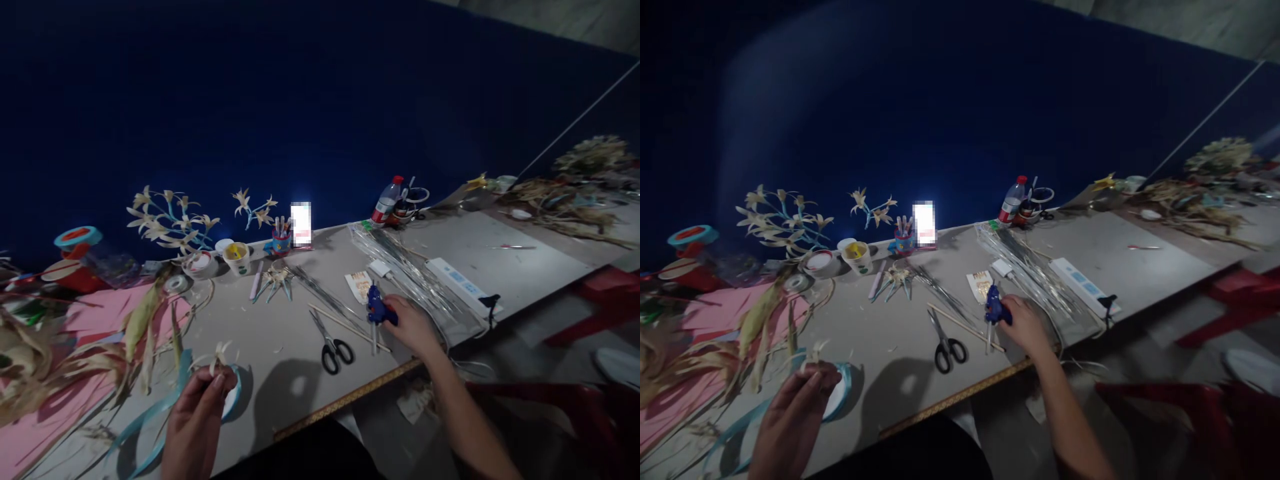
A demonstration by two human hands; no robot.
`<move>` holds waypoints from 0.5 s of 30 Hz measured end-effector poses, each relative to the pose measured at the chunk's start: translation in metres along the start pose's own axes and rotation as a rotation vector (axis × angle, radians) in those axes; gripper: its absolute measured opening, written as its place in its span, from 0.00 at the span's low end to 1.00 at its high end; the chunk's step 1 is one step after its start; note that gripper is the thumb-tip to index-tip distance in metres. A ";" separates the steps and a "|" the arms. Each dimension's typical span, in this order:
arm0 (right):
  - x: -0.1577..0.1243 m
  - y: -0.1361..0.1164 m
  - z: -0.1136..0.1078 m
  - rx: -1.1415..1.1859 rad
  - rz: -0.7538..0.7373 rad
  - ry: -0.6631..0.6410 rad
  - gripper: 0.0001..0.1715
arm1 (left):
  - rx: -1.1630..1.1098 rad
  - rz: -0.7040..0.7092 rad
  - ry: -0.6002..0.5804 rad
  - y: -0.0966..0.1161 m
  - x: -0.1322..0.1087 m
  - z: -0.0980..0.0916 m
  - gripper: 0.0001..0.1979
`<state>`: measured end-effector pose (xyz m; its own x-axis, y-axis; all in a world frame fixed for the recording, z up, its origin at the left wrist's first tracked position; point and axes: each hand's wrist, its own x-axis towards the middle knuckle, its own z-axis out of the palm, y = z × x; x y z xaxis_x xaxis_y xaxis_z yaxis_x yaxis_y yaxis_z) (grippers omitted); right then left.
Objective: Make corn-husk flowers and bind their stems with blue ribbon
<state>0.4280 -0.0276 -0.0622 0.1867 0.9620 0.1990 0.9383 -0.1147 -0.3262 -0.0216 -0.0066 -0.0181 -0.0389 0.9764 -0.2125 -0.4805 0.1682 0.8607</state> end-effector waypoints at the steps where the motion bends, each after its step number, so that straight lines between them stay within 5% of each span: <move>1: 0.001 0.002 -0.001 0.015 -0.009 -0.014 0.20 | -0.003 -0.001 0.000 0.001 0.000 0.001 0.10; 15: 0.016 0.025 -0.022 0.191 -0.069 -0.119 0.21 | -0.050 -0.014 0.031 0.004 0.000 0.008 0.11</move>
<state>0.4607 -0.0202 -0.0470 0.0776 0.9897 0.1207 0.8734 -0.0091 -0.4868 -0.0164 -0.0045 -0.0115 -0.0584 0.9691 -0.2396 -0.5243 0.1744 0.8335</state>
